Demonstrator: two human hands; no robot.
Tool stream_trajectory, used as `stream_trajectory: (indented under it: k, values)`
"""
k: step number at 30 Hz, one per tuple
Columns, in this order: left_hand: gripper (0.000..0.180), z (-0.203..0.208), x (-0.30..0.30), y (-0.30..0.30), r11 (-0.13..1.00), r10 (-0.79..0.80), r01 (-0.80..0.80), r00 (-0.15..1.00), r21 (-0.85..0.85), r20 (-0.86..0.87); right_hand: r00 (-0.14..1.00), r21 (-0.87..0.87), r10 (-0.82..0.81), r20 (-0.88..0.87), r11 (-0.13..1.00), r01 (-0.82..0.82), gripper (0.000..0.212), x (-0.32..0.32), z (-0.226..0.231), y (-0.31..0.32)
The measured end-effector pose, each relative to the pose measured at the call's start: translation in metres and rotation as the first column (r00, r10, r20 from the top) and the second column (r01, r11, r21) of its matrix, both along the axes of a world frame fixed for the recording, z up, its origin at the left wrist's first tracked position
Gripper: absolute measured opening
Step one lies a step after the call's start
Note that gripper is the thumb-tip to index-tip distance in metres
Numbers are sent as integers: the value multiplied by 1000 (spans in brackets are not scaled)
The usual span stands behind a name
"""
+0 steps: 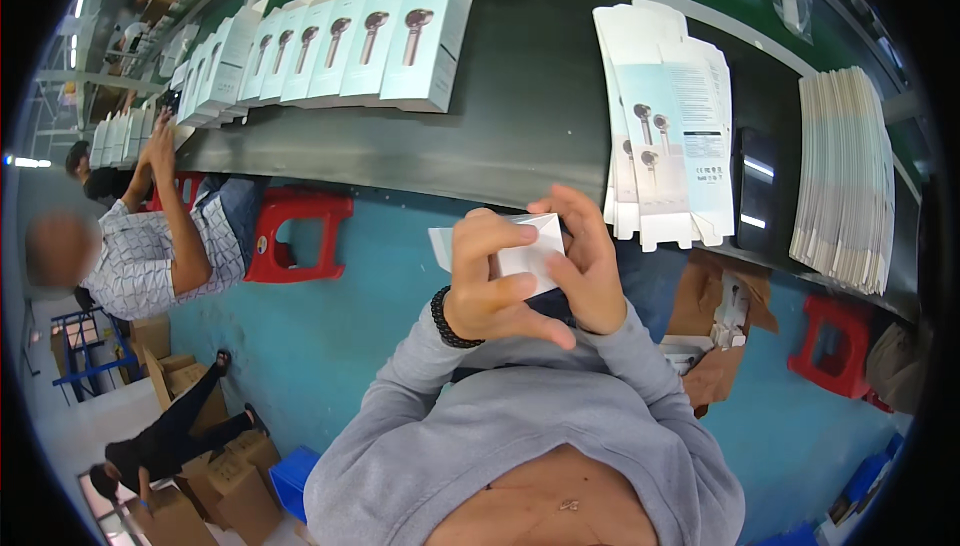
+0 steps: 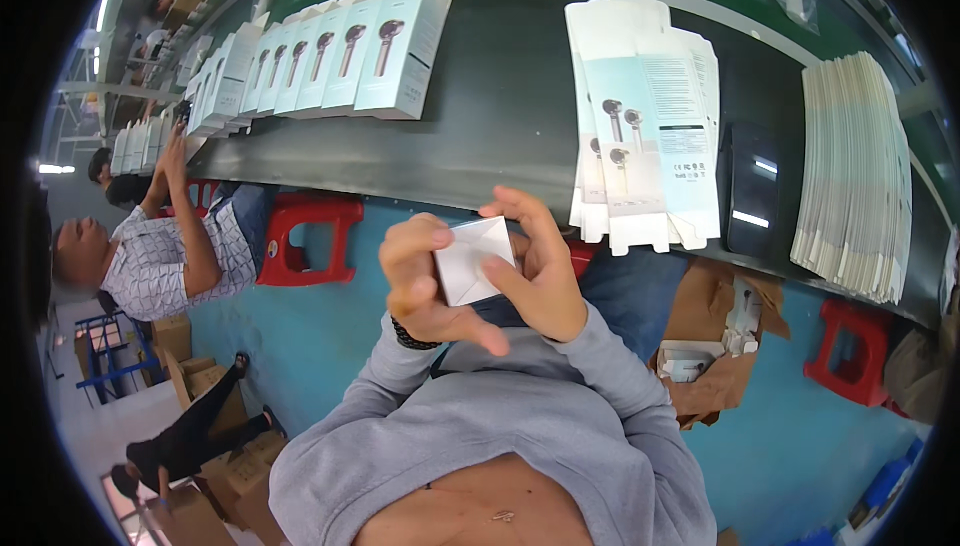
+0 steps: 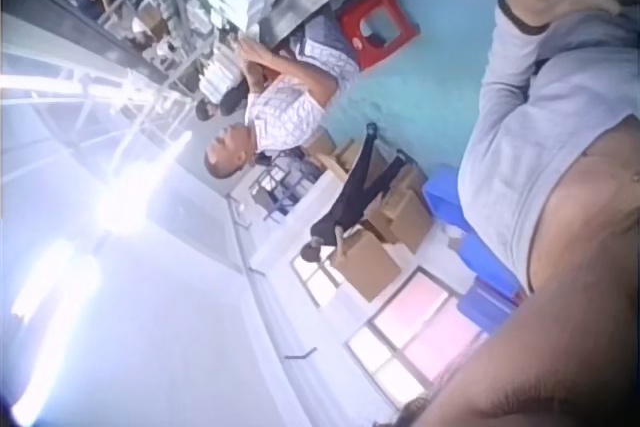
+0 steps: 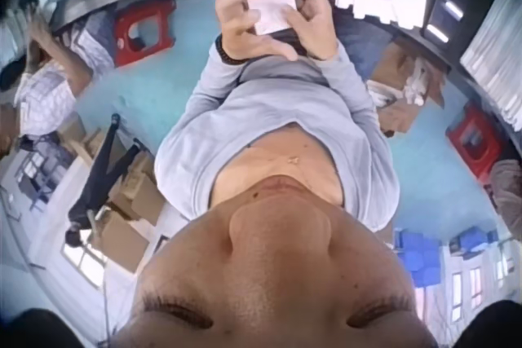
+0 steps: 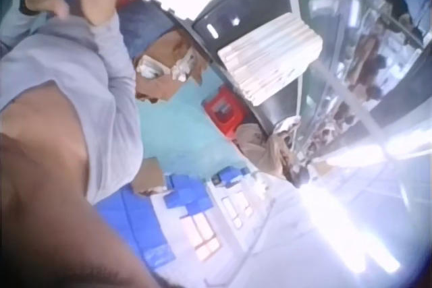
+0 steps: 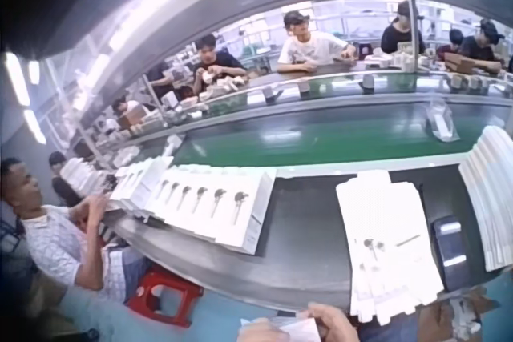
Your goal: Folding cardboard packaging boxes for electronic goods at an assembly line.
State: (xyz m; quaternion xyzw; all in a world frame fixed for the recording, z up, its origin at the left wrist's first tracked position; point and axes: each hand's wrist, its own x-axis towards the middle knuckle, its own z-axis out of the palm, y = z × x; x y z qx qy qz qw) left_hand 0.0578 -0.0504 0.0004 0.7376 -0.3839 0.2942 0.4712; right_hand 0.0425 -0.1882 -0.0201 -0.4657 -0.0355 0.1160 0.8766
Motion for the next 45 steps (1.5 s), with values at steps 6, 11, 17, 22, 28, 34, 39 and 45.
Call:
stream_trajectory:
  k: [6, 11, 17, 22, 28, 34, 39, 45]
  values:
    - [91, 51, -14, 32, 996, 10, 28, 903, 83, -430, 908, -554, 312, 278, 824, -114, 98, -8, 1, -2]
    - [64, 133, -15, 104, 793, 109, 188, 892, 580, -438, 684, -439, 297, 666, 898, 38, 92, 10, 43, 2]
    - [69, 125, 19, 196, 797, 581, -601, 789, -53, -200, 685, -660, 178, 706, 516, 546, 50, 14, 53, -75]
    - [64, 17, 144, 298, 726, 659, -655, 750, -211, -64, 742, -787, 299, 600, 59, 614, 52, 1, 35, -108]
    - [68, -29, 204, 317, 395, 917, -913, 398, 100, 10, 794, -830, 435, 425, -163, 533, 59, -11, 25, -118]
    - [79, -9, 183, 280, 227, 972, -972, 230, 65, 44, 731, -796, 453, 509, -74, 601, 40, -9, 39, -129]
    - [100, 41, 109, 123, 849, 417, -454, 890, 270, 187, 661, -638, 98, 744, 395, 660, 29, -23, 68, -129]
    - [67, 61, 51, 35, 777, -196, 102, 977, 622, 85, 974, -260, -150, 172, 946, 191, 38, -35, 52, -80]
